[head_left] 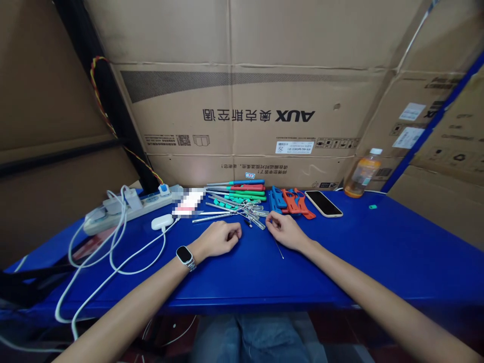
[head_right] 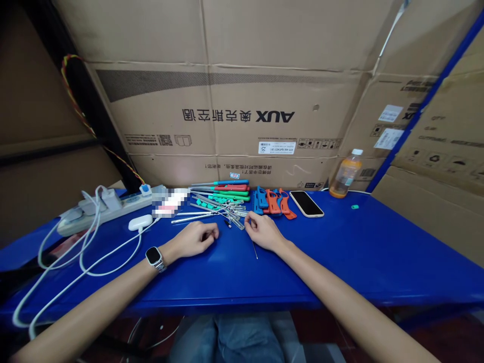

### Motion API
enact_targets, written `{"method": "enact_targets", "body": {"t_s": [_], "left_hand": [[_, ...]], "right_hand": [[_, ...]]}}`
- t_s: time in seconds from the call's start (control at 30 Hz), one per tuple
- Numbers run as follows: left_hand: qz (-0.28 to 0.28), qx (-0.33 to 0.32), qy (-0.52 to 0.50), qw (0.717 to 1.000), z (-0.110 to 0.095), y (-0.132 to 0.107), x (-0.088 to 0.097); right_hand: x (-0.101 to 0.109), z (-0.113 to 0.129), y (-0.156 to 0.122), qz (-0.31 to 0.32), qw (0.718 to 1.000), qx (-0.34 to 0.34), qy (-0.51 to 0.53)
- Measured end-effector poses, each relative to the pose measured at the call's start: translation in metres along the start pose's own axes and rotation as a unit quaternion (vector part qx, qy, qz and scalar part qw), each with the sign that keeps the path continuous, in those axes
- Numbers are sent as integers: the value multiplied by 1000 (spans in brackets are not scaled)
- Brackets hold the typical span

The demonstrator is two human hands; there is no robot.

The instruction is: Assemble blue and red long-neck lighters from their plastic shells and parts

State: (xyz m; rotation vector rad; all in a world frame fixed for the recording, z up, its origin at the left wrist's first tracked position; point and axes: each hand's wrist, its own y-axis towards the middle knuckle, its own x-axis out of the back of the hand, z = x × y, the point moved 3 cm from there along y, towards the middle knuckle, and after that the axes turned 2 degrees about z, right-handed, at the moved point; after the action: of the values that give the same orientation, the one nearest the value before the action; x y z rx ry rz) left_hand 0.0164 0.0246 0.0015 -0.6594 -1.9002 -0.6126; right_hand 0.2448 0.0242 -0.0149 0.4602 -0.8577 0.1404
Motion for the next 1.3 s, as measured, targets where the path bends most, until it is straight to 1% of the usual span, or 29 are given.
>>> {"method": "enact_targets", "body": {"t_s": [0.37,0.63,0.73,0.87,0.93,1.0,1.07,1.13,1.2,1.3], "left_hand": [[-2,-2,-1,1000,0,1,-1],[-10,-13,-10,1000,3,-1,-1],[-10,-19,-8,1000,1,2,-1],[-12,-36,10,999,-9,18,0],[-21,-48,25,998,-17,30,2],[-36,-56,41,997,-25,42,3],[-46,-54,57,996,-32,55,3],[-50,-48,69,995,-36,67,3],[-52,-42,73,995,-39,79,2],[-60,-25,73,995,-42,93,0]], "right_hand": [[-2,-4,1,-1,1000,0,20],[0,-1,0,-3,999,-4,31],[-1,-1,2,-7,999,-6,33],[0,-2,3,-1,999,-8,53],[6,-1,2,-9,999,-9,51],[18,0,2,-36,999,-20,29],[32,2,2,-70,997,-41,-15],[46,3,5,-89,990,-70,-80],[56,2,10,-89,980,-101,-144],[61,0,23,-77,968,-115,-208]]}}
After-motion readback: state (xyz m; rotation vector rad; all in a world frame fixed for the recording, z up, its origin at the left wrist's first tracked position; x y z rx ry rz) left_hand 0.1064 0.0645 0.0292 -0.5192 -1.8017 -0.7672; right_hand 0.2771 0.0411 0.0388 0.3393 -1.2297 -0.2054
